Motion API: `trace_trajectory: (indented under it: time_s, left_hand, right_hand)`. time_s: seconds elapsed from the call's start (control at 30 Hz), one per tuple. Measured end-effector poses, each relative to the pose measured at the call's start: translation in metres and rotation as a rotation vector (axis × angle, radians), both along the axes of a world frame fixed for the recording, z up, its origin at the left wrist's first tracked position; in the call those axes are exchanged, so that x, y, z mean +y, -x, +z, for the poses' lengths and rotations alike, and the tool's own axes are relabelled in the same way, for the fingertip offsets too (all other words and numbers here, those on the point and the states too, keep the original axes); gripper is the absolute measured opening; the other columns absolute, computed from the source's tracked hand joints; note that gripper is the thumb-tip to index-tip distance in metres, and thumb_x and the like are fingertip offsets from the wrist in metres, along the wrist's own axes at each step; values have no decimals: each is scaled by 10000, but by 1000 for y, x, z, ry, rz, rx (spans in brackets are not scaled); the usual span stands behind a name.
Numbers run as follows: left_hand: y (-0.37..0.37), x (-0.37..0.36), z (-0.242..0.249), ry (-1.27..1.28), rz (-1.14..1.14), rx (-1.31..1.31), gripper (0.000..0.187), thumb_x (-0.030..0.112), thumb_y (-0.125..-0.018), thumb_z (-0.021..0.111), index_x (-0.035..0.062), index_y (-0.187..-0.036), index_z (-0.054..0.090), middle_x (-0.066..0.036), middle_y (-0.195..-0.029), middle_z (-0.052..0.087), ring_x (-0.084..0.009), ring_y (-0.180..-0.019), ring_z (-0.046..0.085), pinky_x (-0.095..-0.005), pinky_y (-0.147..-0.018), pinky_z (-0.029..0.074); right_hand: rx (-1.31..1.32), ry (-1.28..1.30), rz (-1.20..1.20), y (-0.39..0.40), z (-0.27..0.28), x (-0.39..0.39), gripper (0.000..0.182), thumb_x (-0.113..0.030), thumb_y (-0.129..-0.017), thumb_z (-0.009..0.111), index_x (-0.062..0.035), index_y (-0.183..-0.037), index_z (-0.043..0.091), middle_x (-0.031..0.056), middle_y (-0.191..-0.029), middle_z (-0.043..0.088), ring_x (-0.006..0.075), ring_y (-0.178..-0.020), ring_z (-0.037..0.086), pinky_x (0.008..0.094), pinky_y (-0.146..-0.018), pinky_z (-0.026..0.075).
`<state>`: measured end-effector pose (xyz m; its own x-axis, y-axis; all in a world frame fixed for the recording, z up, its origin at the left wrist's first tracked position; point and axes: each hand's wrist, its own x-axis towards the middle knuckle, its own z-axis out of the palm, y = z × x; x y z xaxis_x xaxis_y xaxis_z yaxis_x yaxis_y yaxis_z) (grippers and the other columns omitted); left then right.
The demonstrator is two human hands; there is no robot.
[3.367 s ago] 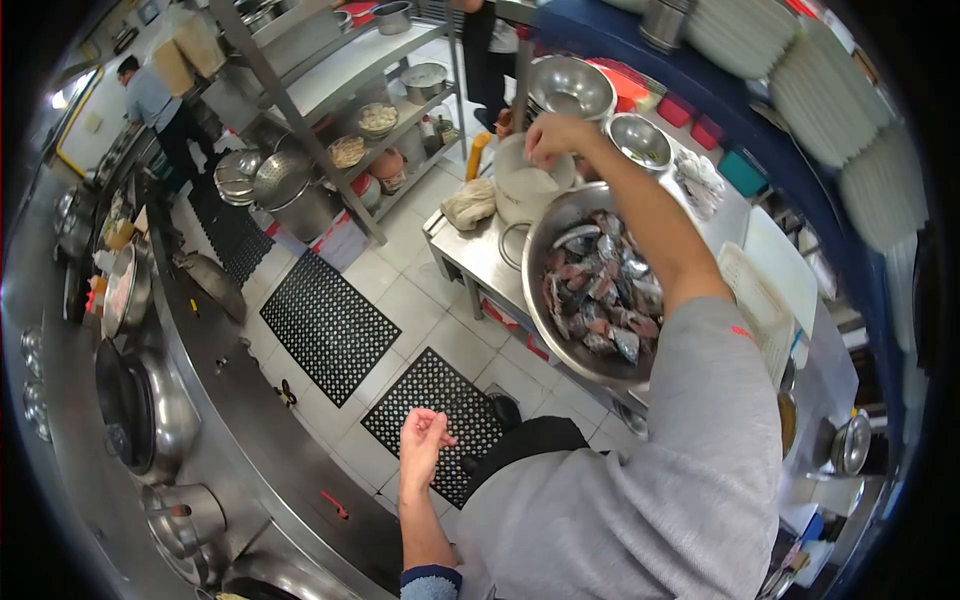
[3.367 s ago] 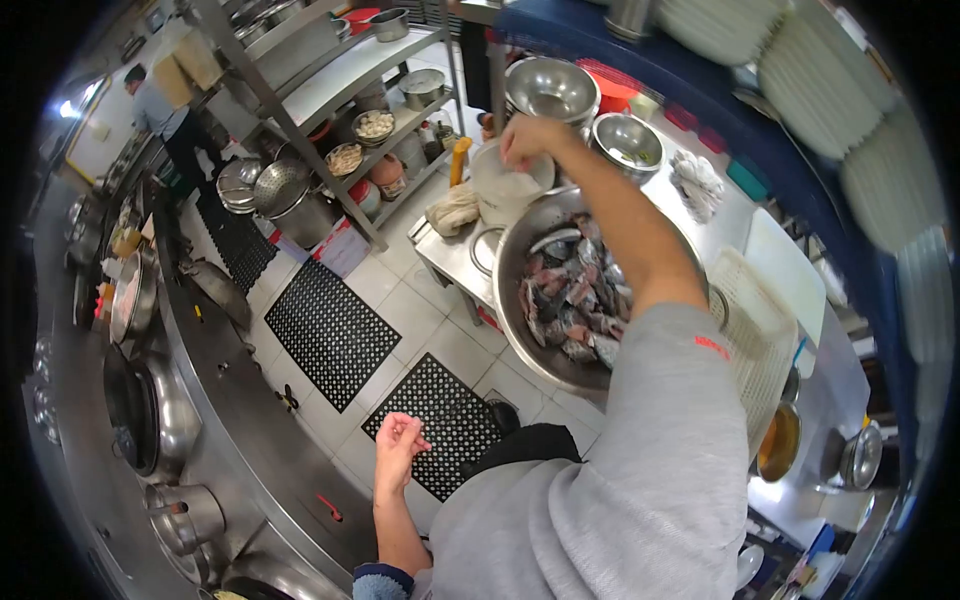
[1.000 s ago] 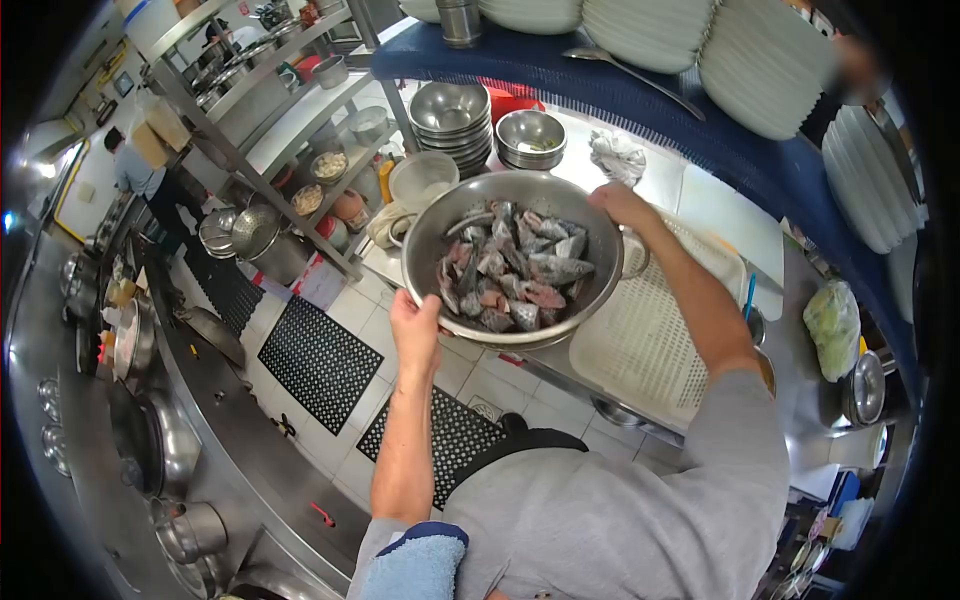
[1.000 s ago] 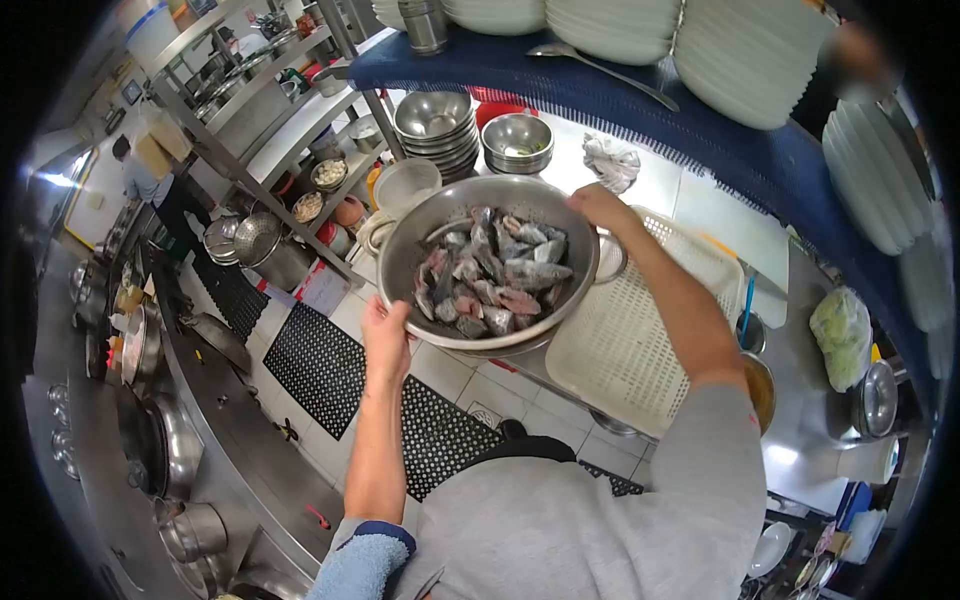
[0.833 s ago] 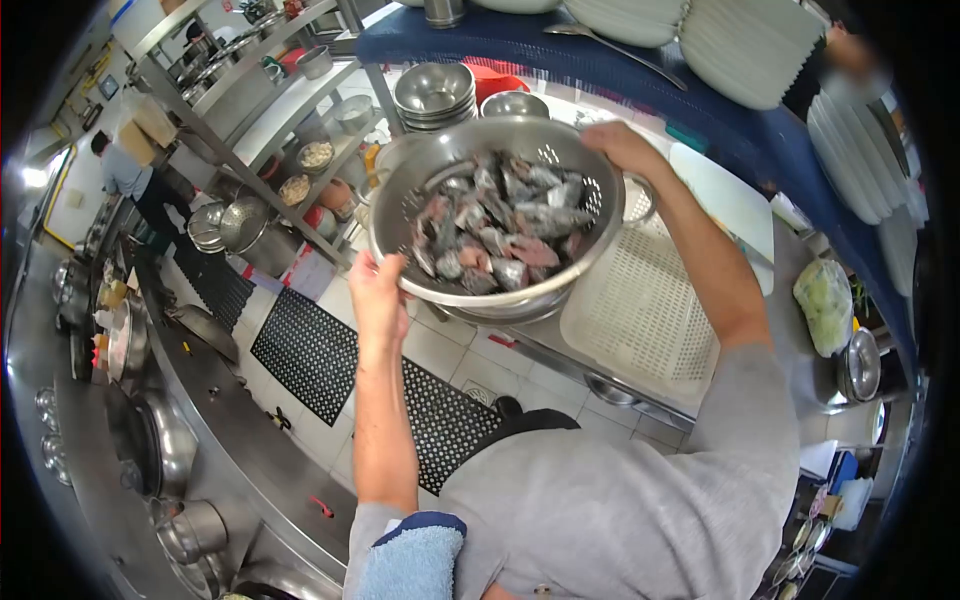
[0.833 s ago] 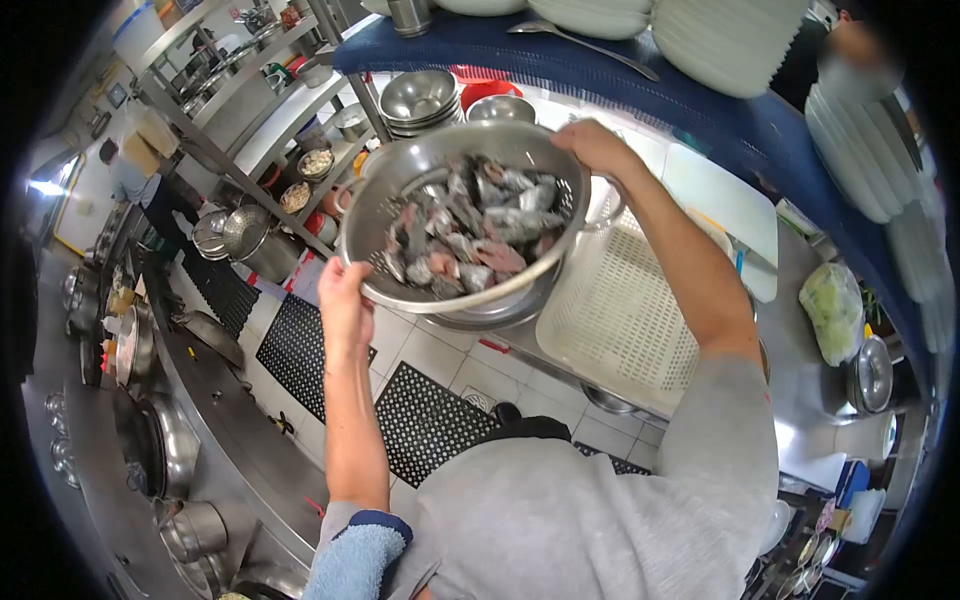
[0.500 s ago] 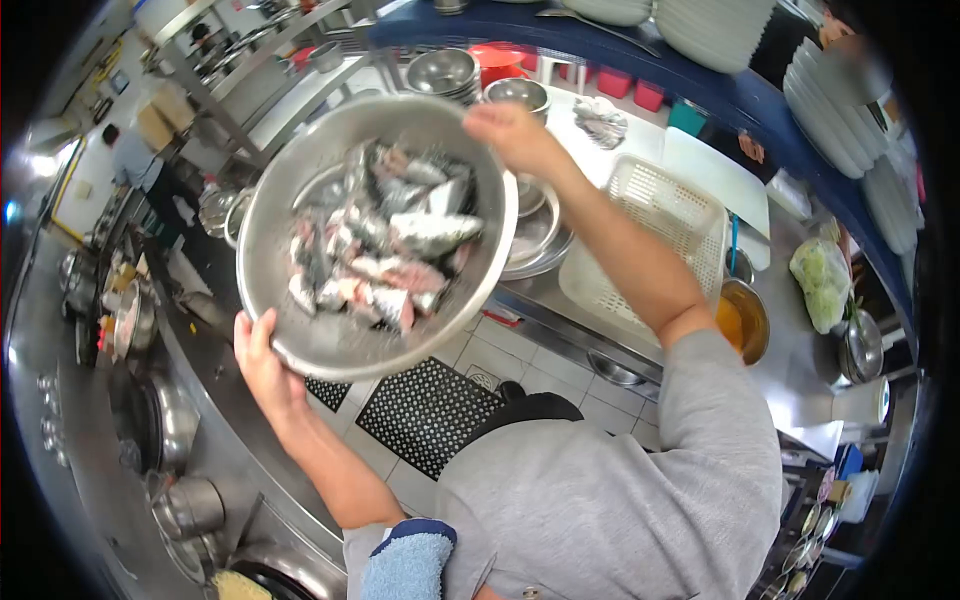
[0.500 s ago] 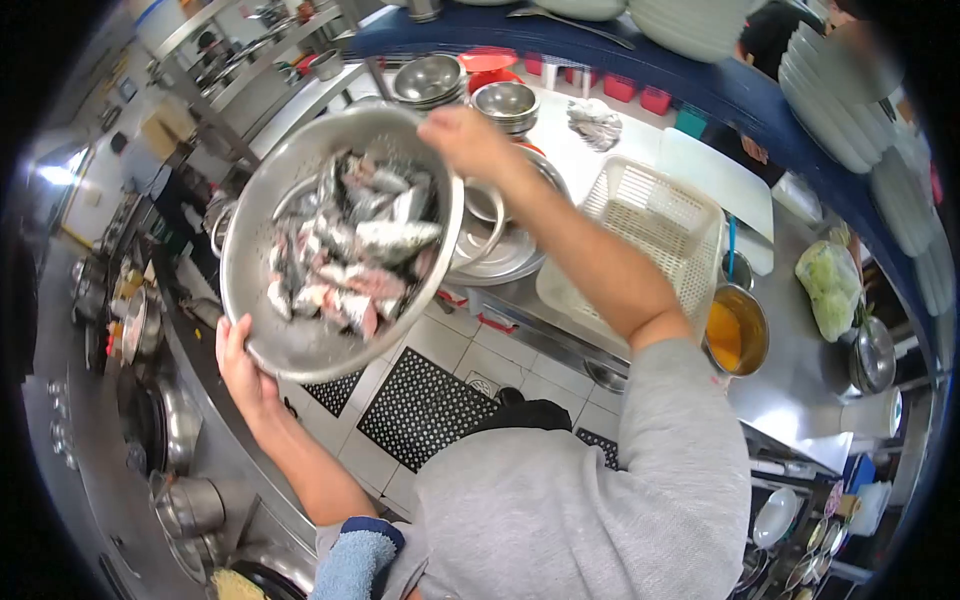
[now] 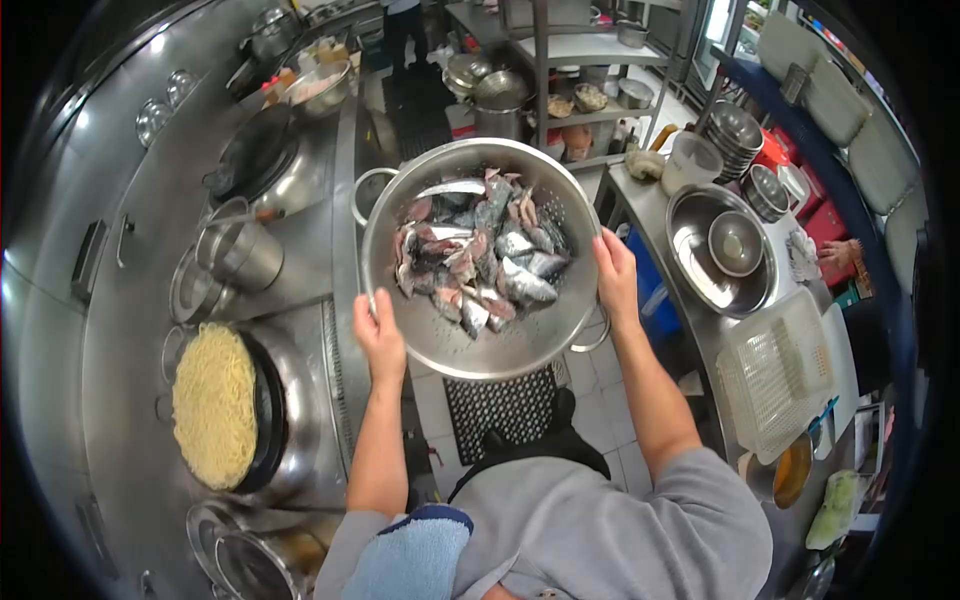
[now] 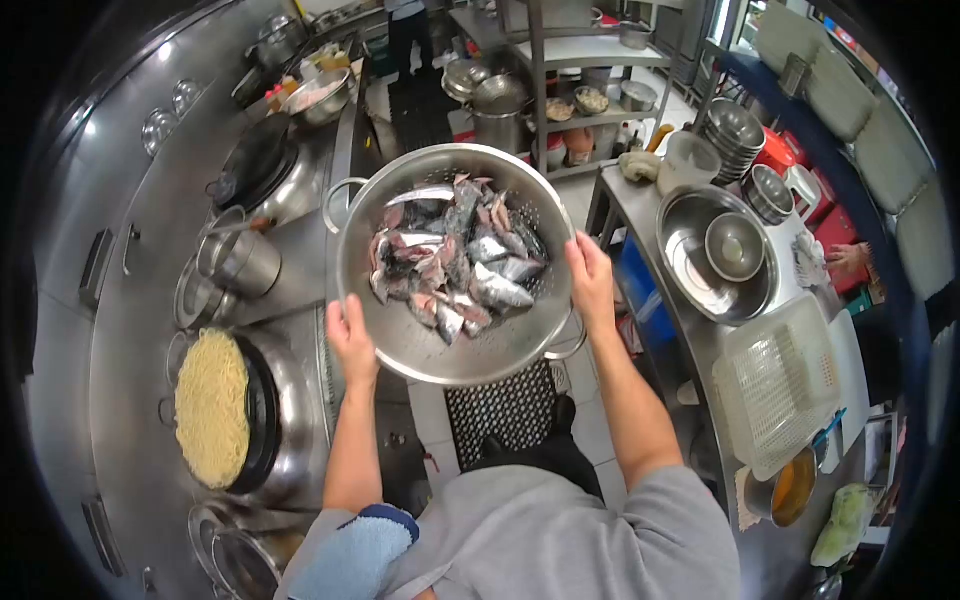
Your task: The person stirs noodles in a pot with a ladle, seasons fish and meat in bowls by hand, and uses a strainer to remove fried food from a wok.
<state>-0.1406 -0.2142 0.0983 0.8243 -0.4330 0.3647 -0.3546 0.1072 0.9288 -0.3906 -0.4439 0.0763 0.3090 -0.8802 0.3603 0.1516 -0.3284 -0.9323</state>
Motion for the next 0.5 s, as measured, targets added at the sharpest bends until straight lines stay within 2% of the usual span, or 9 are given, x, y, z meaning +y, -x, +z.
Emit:
trace_trajectory:
  time_s: [0.13, 0.17, 0.23, 0.27, 0.33, 0.37, 0.4, 0.43, 0.5]
  left_hand:
    - [-27, -11, -53, -181, 66, 339, 353, 297, -989, 457, 10, -805, 547, 20, -719, 452, -78, -669, 379, -266, -599, 358]
    - [-23, -12, -62, -165, 102, 337, 363, 293, -987, 459, 6, -776, 526, 17, -688, 428, -82, -654, 360, -275, -584, 343]
    - [-13, -6, -65, -133, 176, 338, 392, 286, -983, 463, -1, -718, 485, 10, -627, 380, -91, -624, 322, -295, -553, 312]
    - [-9, 0, -65, -174, 211, 297, 367, 260, -989, 448, -8, -741, 487, 8, -641, 385, -97, -628, 334, -290, -559, 315]
    - [14, 10, -37, -25, 217, 172, 358, 257, -993, 442, -1, -749, 483, 12, -653, 385, -95, -635, 337, -287, -566, 315]
    - [23, 10, -21, 58, 215, 102, 353, 255, -995, 439, 2, -752, 480, 15, -659, 384, -94, -638, 339, -286, -569, 314]
    - [34, 15, -8, 97, 214, 61, 342, 263, -998, 440, 15, -765, 482, 24, -686, 392, -88, -660, 346, -274, -589, 320]
    - [35, 11, -4, 137, 204, 125, 344, 269, -996, 446, 18, -765, 486, 27, -691, 395, -86, -667, 347, -272, -594, 323]
    - [42, 10, -2, 190, 184, 269, 346, 281, -992, 456, 22, -766, 496, 33, -701, 401, -81, -680, 348, -267, -604, 329]
  right_hand:
    - [236, -32, 131, -24, -27, -25, 274, -160, -910, 508, 84, -985, 607, 69, -715, 608, 103, -679, 534, 285, -626, 432]
    - [529, -62, 194, -18, -37, -41, 286, -166, -921, 504, 74, -1029, 617, 42, -797, 635, 87, -710, 553, 240, -661, 440]
    - [566, -46, 274, -20, -31, -42, 288, -156, -936, 500, 78, -1073, 599, 48, -865, 646, 90, -777, 575, 227, -704, 448]
    - [399, -20, 272, -22, -29, -43, 282, -150, -937, 499, 80, -1072, 593, 43, -855, 637, 87, -773, 564, 230, -697, 445]
    - [62, 18, 258, -14, 12, -17, 271, -139, -940, 498, 83, -1070, 581, 33, -836, 618, 80, -766, 541, 235, -684, 440]
    - [79, 57, 220, -3, 31, -10, 291, -125, -949, 492, 82, -1143, 556, 21, -908, 617, 78, -816, 543, 220, -727, 439]
    - [5, 54, 186, 2, 43, 1, 293, -130, -944, 495, 80, -1137, 562, 21, -892, 619, 76, -804, 540, 222, -715, 437]
    - [-64, 51, 158, 3, 51, 7, 294, -135, -940, 499, 78, -1131, 568, 21, -876, 620, 74, -792, 538, 224, -702, 434]
    - [56, 31, 219, 2, 34, -5, 290, -138, -932, 498, 76, -1109, 581, 26, -843, 626, 73, -763, 534, 230, -678, 431]
